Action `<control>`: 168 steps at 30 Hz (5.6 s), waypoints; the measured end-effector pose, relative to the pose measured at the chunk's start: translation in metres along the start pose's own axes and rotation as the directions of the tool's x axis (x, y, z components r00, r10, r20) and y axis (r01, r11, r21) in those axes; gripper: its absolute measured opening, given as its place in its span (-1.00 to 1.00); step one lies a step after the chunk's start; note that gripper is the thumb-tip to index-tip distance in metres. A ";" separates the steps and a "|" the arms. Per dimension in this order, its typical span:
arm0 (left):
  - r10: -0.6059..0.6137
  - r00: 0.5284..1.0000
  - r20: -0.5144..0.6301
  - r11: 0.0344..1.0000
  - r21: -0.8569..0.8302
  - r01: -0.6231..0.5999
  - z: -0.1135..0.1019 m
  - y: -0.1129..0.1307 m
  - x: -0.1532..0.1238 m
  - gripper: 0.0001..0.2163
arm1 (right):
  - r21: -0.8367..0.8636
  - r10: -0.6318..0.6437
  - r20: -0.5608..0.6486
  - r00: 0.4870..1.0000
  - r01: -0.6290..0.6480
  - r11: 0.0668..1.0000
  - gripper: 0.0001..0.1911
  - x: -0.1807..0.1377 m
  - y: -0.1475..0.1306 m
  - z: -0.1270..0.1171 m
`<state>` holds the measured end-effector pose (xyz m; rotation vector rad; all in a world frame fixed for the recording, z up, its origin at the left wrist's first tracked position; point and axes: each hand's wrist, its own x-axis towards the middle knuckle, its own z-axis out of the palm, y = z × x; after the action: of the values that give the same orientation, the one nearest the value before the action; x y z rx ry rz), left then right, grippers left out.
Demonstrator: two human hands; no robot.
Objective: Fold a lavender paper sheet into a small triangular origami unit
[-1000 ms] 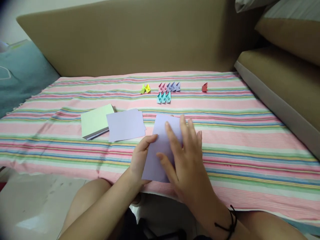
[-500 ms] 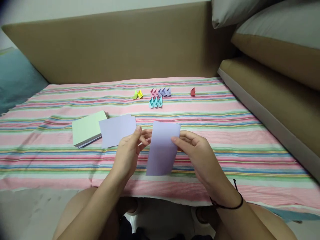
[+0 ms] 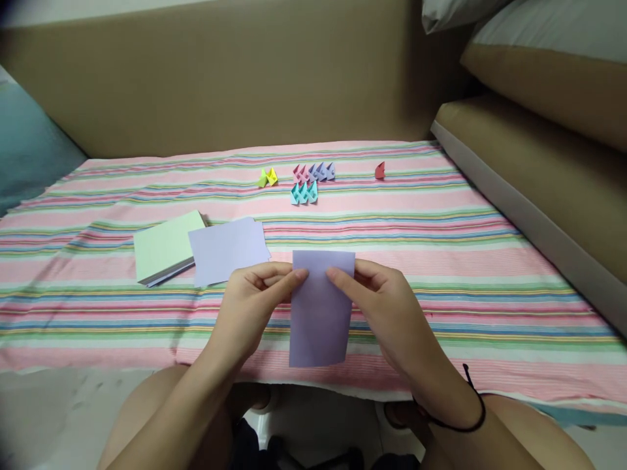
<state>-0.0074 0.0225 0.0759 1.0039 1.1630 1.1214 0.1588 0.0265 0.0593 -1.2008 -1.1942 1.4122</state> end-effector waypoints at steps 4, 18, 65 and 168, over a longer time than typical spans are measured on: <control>-0.022 0.999 0.027 1.000 -0.005 0.022 -0.001 -0.002 0.000 -0.81 | 0.004 0.004 -0.021 1.000 -0.004 1.000 -0.70 0.000 0.001 0.000; -0.033 0.999 0.037 0.999 0.003 0.033 -0.001 -0.003 0.000 -0.78 | 0.011 0.022 -0.075 0.997 -0.021 1.000 -0.76 -0.001 -0.002 0.001; 0.019 1.000 -0.004 0.995 0.095 -0.018 -0.011 -0.008 0.011 -0.74 | -0.045 0.179 0.337 0.924 -0.174 0.984 -0.71 0.008 0.001 -0.015; 0.017 0.999 0.045 0.993 0.115 -0.022 -0.006 -0.021 0.019 -0.78 | -0.052 -0.029 0.139 0.990 0.036 0.998 -0.69 0.019 0.011 -0.021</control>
<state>-0.0101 0.0375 0.0515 1.1250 1.1961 1.0518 0.1769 0.0461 0.0450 -1.1304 -1.3494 1.4658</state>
